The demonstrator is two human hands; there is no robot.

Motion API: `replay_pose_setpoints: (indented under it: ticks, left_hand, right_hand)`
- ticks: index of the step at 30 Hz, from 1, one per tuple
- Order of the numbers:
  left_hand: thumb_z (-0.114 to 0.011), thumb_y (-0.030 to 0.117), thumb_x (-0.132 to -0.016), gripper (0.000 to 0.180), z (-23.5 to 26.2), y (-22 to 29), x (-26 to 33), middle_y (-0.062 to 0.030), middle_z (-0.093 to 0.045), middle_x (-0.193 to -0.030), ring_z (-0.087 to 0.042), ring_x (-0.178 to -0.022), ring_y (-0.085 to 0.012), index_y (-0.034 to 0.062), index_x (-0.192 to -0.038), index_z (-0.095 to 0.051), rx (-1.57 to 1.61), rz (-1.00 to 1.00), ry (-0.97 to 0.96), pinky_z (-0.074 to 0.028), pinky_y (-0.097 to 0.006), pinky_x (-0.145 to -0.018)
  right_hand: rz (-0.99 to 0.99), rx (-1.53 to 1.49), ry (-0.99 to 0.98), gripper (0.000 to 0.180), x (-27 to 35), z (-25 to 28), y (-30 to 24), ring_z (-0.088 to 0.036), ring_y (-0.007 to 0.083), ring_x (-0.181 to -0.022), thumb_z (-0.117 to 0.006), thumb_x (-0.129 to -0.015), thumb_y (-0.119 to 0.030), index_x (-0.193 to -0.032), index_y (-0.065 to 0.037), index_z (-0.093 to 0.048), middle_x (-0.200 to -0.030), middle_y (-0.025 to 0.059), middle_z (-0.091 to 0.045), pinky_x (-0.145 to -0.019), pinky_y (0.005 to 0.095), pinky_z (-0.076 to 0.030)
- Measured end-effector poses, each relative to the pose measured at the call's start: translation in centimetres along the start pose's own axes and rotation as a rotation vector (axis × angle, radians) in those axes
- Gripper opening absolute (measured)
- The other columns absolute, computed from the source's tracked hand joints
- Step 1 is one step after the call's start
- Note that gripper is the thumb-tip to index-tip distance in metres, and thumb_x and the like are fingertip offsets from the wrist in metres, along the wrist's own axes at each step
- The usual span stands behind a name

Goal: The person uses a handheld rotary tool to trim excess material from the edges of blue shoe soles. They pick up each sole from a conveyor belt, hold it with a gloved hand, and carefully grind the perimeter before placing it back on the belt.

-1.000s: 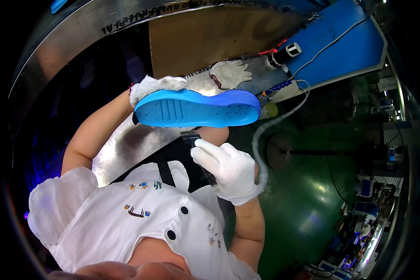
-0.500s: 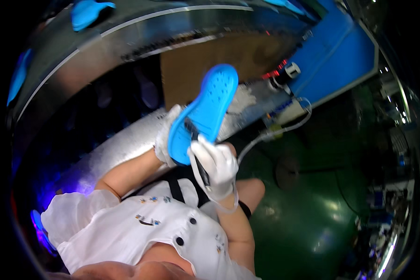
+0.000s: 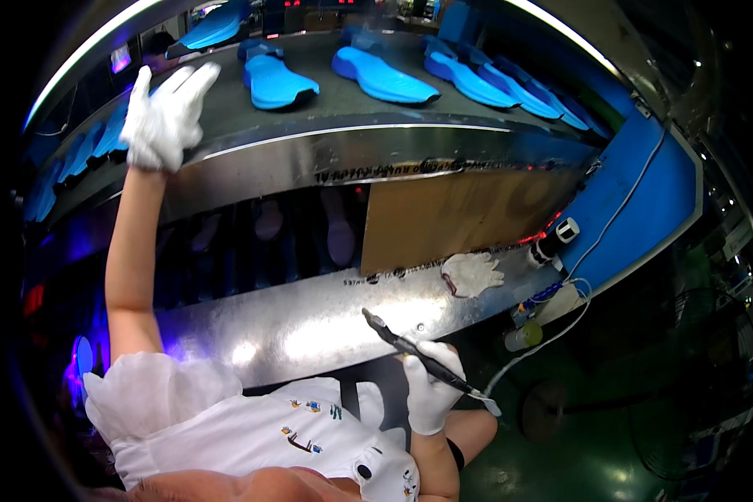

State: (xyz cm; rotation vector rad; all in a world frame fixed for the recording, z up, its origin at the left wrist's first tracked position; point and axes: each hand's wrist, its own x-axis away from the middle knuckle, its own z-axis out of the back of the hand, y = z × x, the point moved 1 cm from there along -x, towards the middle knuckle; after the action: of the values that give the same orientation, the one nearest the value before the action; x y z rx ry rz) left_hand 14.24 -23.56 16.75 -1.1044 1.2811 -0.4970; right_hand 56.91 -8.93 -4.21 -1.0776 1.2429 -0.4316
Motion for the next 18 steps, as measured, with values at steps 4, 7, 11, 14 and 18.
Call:
replay_pose_setpoints:
  ticks: [4, 7, 11, 14, 18]
  left_hand:
    - [-0.056, 0.031, -0.091, 0.055, -3.3, 0.0, 4.1, -0.0161, -0.046, -0.143, -0.048, -0.128, -0.0331, 0.0118, -0.142, -0.046, 1.530, 0.673, 0.064, -0.045, -0.039, -0.099]
    - [-0.054, 0.028, -0.090, 0.041, -3.2, -4.2, 7.4, -0.0191, -0.059, -0.126, -0.055, -0.117, -0.0391, 0.0071, -0.125, -0.058, 1.019, 0.556, -0.281, -0.045, -0.043, -0.096]
    - [-0.058, 0.025, -0.089, 0.031, -5.3, -3.6, 8.7, -0.0199, -0.063, -0.116, -0.059, -0.110, -0.0374, 0.0022, -0.109, -0.062, 1.158, 0.603, -0.512, -0.047, -0.042, -0.092]
    - [-0.068, 0.025, -0.087, 0.037, -5.9, -2.3, 9.2, -0.0115, -0.065, -0.104, -0.062, -0.086, -0.0225, 0.0000, -0.113, -0.063, 1.382, 0.731, 0.019, -0.049, -0.032, -0.079]
    - [-0.067, 0.027, -0.091, 0.034, -2.2, -2.1, 5.4, -0.0066, -0.066, -0.102, -0.063, -0.077, -0.0131, 0.0029, -0.115, -0.064, 1.946, 1.189, 0.005, -0.049, -0.026, -0.068]
  right_hand:
    - [-0.153, 0.040, 0.025, 0.023, 0.6, 1.6, 1.6, -0.058, 0.0108, -0.075, -0.069, -0.082, 0.000, -0.103, 0.004, -0.060, -0.092, 0.0068, -0.059, -0.065, 0.0208, -0.045]
    - [-0.199, -0.073, -0.007, 0.021, 0.1, 0.6, 0.6, -0.059, 0.0114, -0.073, -0.068, -0.082, 0.002, -0.102, 0.006, -0.061, -0.093, 0.0077, -0.063, -0.066, 0.0217, -0.047]
    - [-0.191, -0.106, -0.026, 0.021, 0.6, 0.1, 0.6, -0.059, 0.0089, -0.074, -0.069, -0.083, 0.004, -0.103, 0.006, -0.063, -0.092, 0.0071, -0.067, -0.065, 0.0196, -0.046]
    - [-0.214, -0.088, -0.036, 0.021, 1.1, 0.5, 1.4, -0.060, 0.0060, -0.077, -0.070, -0.082, 0.003, -0.103, 0.005, -0.065, -0.092, 0.0057, -0.068, -0.065, 0.0173, -0.045]
    - [-0.299, -0.123, -0.017, 0.023, 1.0, 0.9, 1.8, -0.063, 0.0096, -0.081, -0.070, -0.082, 0.004, -0.105, 0.005, -0.064, -0.096, 0.0081, -0.069, -0.071, 0.0194, -0.049]
